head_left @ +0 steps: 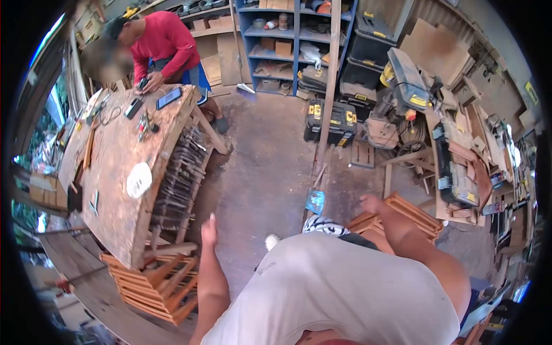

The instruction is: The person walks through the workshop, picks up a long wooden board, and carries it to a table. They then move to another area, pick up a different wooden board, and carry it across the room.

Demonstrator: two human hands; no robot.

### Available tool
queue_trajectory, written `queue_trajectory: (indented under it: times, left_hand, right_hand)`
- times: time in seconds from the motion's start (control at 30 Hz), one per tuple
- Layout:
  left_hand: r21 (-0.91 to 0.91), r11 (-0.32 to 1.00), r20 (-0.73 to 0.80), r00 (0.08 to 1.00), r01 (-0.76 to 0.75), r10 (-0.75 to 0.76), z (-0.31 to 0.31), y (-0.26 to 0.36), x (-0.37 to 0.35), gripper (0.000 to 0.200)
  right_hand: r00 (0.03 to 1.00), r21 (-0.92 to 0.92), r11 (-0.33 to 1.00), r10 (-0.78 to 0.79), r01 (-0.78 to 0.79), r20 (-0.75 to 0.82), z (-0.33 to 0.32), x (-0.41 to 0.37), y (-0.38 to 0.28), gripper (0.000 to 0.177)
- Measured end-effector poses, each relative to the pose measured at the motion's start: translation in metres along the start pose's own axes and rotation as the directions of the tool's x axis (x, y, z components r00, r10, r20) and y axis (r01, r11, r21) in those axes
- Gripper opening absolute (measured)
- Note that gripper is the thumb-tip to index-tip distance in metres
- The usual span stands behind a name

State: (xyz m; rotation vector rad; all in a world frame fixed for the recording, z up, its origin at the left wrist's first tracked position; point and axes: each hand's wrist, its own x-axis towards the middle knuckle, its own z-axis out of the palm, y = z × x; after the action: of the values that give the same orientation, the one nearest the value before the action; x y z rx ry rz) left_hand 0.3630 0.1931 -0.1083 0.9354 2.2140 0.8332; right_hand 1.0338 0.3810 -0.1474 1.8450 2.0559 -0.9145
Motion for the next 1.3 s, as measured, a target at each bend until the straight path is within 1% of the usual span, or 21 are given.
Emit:
queue_trajectory:
  times: [0.07, 0.1, 0.17, 0.3, 0.33, 0.37, 0.43, 0.47, 0.53, 0.6, 0.8, 0.87, 0.9, 0.93, 0.97, 1.03, 1.1, 1.13, 1.17, 1.23, 1.3]
  left_hand:
    - [-0.081, 0.985, 0.024, 0.988, -0.151, 0.153, -0.016, 0.083, 0.09, 0.055]
    - [-0.092, 0.987, 0.056, 0.989, -0.131, 0.137, -0.014, 0.113, 0.135, 0.051]
    - [-0.116, 0.988, 0.153, 0.981, -0.103, 0.12, -0.001, 0.161, 0.208, 0.045]
    - [0.018, 0.989, 0.312, 0.94, -0.15, 0.137, 0.049, 0.232, 0.28, 0.038]
    - [0.01, 1.0, 0.351, 0.936, 0.024, -0.026, 0.064, 0.228, 0.296, 0.036]
    - [-0.031, 0.991, 0.452, 0.886, 0.133, -0.105, 0.078, 0.22, 0.313, 0.038]
    - [0.218, 0.974, 0.507, 0.845, 0.065, -0.17, 0.102, 0.206, 0.353, 0.045]
    - [0.204, 0.976, 0.488, 0.855, 0.083, -0.174, 0.106, 0.215, 0.363, 0.045]
    - [0.265, 0.962, 0.392, 0.919, -0.071, -0.04, 0.118, 0.24, 0.393, 0.049]
    - [0.221, 0.975, 0.402, 0.914, -0.033, -0.06, 0.121, 0.275, 0.432, 0.049]
    - [0.076, 0.997, 0.459, 0.887, 0.028, -0.06, 0.156, 0.354, 0.61, 0.049]
    - [-0.017, 0.99, 0.601, 0.79, -0.137, 0.12, 0.183, 0.349, 0.693, 0.044]
    - [-0.03, 0.989, 0.581, 0.803, -0.142, 0.133, 0.197, 0.346, 0.74, 0.044]
    - [0.079, 0.895, 0.654, 0.701, -0.438, 0.285, 0.212, 0.345, 0.79, 0.04]
    - [0.161, 0.712, 0.737, 0.563, -0.683, 0.374, 0.221, 0.354, 0.825, 0.036]
    - [0.207, 0.497, 0.884, 0.378, -0.843, 0.274, 0.209, 0.432, 0.892, 0.033]
    - [0.149, 0.495, 0.703, 0.444, -0.856, 0.556, 0.21, 0.475, 0.963, 0.031]
    - [0.046, 0.735, 0.568, 0.623, -0.677, 0.538, 0.205, 0.5, 0.985, 0.031]
    - [-0.11, 0.885, 0.432, 0.78, -0.452, 0.453, 0.195, 0.532, 1.007, 0.03]
    - [-0.038, 0.914, 0.419, 0.824, -0.404, 0.381, 0.171, 0.585, 1.056, 0.03]
    - [-0.159, 0.946, 0.462, 0.825, -0.283, 0.325, 0.165, 0.591, 1.114, 0.032]
  right_hand:
    - [0.989, 0.27, 0.953, 0.145, -0.136, -0.014, -0.032, 0.007, -0.03, 0.041]
    - [0.989, 0.286, 0.948, 0.148, -0.14, -0.007, -0.033, 0.031, -0.035, 0.041]
    - [0.985, 0.532, 0.831, 0.167, -0.162, 0.038, -0.031, 0.086, -0.035, 0.043]
    - [0.996, 0.564, 0.821, 0.09, -0.088, 0.024, -0.074, 0.207, -0.094, 0.042]
    - [0.998, 0.566, 0.822, 0.054, -0.066, 0.037, -0.08, 0.247, -0.107, 0.042]
    - [0.999, 0.564, 0.825, 0.017, -0.038, 0.042, -0.095, 0.286, -0.118, 0.042]
    - [0.994, 0.586, 0.808, -0.102, 0.059, 0.041, -0.147, 0.347, -0.166, 0.042]
    - [0.98, 0.62, 0.772, -0.196, 0.139, 0.024, -0.174, 0.377, -0.19, 0.042]
    - [0.95, 0.601, 0.756, -0.311, 0.258, -0.017, -0.222, 0.445, -0.233, 0.04]
    - [0.916, 0.607, 0.716, -0.398, 0.345, -0.051, -0.274, 0.499, -0.286, 0.039]
    - [0.87, 0.707, 0.593, -0.488, 0.385, -0.064, -0.384, 0.646, -0.421, 0.038]
    - [0.873, 0.711, 0.584, -0.481, 0.391, -0.085, -0.41, 0.678, -0.456, 0.038]
    - [0.89, 0.724, 0.602, -0.454, 0.338, -0.038, -0.427, 0.689, -0.47, 0.039]
    - [0.902, 0.73, 0.618, -0.432, 0.291, 0.006, -0.447, 0.703, -0.486, 0.04]
    - [0.899, 0.711, 0.637, -0.437, 0.297, 0.016, -0.464, 0.721, -0.501, 0.04]
    - [0.886, 0.68, 0.664, -0.462, 0.311, 0.047, -0.493, 0.753, -0.529, 0.04]
    - [0.881, 0.723, 0.611, -0.473, 0.321, 0.01, -0.521, 0.79, -0.56, 0.04]
    - [0.871, 0.717, 0.615, -0.491, 0.327, 0.024, -0.537, 0.805, -0.579, 0.04]
    - [0.872, 0.755, 0.586, -0.488, 0.296, 0.036, -0.554, 0.821, -0.6, 0.04]
    - [0.846, 0.808, 0.521, -0.531, 0.276, 0.054, -0.572, 0.861, -0.637, 0.04]
    - [0.794, 0.798, 0.507, -0.605, 0.326, 0.06, -0.592, 0.896, -0.683, 0.038]
